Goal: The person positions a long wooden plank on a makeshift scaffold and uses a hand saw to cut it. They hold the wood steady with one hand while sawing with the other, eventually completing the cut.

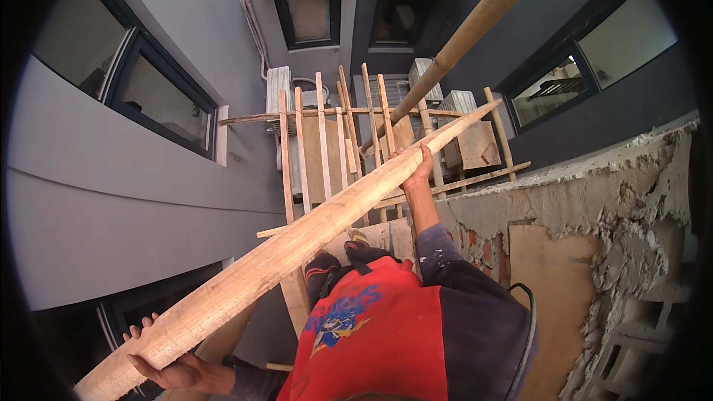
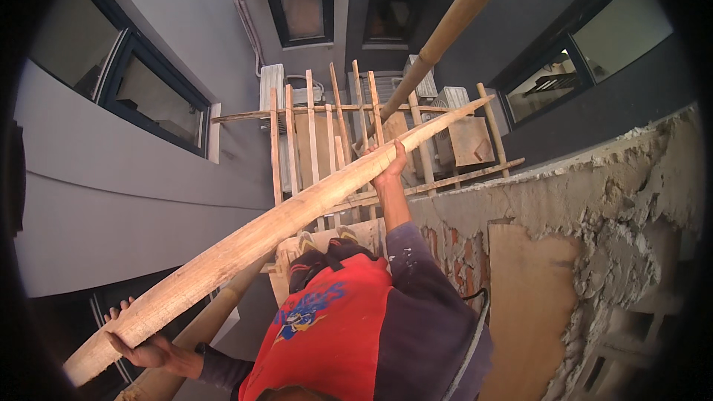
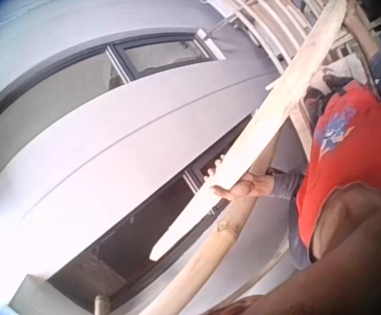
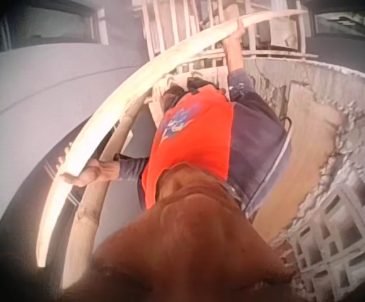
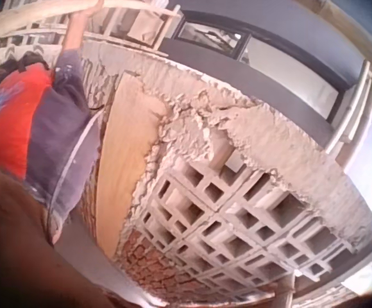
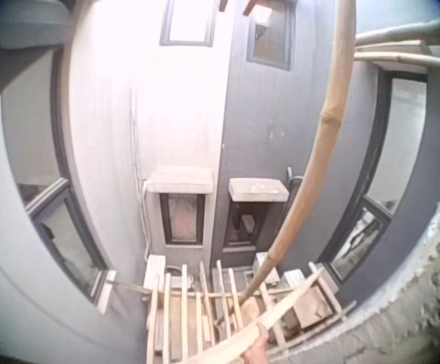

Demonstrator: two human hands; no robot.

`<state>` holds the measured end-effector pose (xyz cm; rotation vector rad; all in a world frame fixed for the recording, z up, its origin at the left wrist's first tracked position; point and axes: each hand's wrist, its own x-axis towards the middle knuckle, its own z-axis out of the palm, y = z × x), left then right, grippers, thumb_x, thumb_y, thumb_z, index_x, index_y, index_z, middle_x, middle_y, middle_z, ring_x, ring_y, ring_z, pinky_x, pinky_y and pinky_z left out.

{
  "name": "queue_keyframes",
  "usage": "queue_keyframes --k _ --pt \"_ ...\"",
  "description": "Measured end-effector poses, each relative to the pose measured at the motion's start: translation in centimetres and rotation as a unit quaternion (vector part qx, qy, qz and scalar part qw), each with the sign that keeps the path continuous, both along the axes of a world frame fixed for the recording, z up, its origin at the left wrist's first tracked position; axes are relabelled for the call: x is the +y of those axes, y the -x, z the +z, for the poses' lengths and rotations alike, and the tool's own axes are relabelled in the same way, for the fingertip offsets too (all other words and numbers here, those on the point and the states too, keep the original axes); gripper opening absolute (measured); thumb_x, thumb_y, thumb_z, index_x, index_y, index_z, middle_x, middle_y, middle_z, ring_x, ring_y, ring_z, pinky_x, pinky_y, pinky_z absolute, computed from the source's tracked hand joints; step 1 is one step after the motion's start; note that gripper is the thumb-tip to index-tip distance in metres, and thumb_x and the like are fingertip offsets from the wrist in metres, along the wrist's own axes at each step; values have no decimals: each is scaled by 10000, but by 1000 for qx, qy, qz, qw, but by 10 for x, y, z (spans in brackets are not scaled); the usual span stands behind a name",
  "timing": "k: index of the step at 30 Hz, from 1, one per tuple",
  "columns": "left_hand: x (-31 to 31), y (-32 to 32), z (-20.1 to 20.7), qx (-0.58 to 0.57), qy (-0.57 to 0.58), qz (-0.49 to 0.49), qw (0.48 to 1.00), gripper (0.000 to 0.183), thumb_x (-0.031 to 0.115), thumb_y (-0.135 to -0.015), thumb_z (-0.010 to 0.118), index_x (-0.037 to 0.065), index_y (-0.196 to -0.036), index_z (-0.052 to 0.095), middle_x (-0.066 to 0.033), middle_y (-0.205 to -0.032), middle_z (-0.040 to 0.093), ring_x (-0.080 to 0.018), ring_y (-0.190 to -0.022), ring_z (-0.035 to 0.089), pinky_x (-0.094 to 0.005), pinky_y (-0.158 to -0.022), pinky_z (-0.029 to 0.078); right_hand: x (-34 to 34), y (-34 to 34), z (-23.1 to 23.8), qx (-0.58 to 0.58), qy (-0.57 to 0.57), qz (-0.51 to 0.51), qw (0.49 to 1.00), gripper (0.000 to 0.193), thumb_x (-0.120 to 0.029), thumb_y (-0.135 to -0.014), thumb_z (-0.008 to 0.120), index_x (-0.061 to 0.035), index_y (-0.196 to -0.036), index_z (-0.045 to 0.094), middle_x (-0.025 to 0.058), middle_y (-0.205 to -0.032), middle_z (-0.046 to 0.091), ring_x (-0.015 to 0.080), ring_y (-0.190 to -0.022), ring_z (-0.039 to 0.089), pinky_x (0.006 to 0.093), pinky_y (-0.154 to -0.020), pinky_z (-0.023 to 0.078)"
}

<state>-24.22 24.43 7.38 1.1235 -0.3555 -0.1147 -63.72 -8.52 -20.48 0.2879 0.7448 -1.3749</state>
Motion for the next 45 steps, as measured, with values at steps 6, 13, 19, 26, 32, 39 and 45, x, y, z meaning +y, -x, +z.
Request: queue_keyframes --k 6,13,19,26,32,39,45 --pt "-21 37 -3 16 -13 15 1000 580 412 -989 441 -49 -1318 318 -147 -1153 467 -305 -1065 548 -507 -1007 452 -29 20 -10 70 -14 19 997 523 -462 -869 527 34 -1012 441 148 -783 511 292 -675 529 435 -634 502" --pt "-60 88 -38 46 -19 -8 999 600 415 -959 493 -26 -1323 312 -157 -1140 487 -324 -1038 565 -523 -991 449 -83 65 -59 24 -63 50 996 621 -429 -831 589 -12 -1226 355 173 -872 482 329 -733 539 498 -684 503" --pt "-63 129 -35 45 -18 5 999 557 298 -903 590 -11 -1295 342 -169 -1048 575 -332 -921 639 -483 -890 490 -83 133 -133 248 -3 144 958 477 -407 -906 525 -69 -1241 492 168 -1131 576 335 -950 588 496 -851 494" --pt "-84 127 -60 82 74 -65 992 484 16 -838 691 9 -1193 363 -84 -970 575 -163 -920 619 -309 -828 497 -66 166 -125 341 -64 155 925 504 -415 -920 496 -57 -1274 494 172 -1243 535 345 -1075 545 516 -923 448" --pt "-113 185 -92 49 87 -87 991 496 -11 -839 649 42 -1244 367 -94 -1025 515 -246 -1014 601 -416 -907 496 -91 202 -123 354 -38 128 926 528 -421 -932 471 -47 -1303 497 177 -1339 501 354 -1183 508 534 -985 409" --pt "-137 224 -97 73 74 -118 988 499 59 -823 731 5 -1179 386 -69 -981 512 -172 -967 554 -343 -879 463 -67 171 -95 205 -51 106 972 677 -436 -900 531 -64 -1443 370 173 -1495 350 386 -1324 394 563 -1066 336" --pt "-137 247 -96 80 88 -182 976 493 138 -827 748 0 -1173 425 -100 -1049 476 -216 -1025 520 -380 -960 429 -41 164 -69 174 19 185 967 743 -408 -878 537 62 -1409 315 258 -1331 477 391 -1208 501 570 -1026 382"
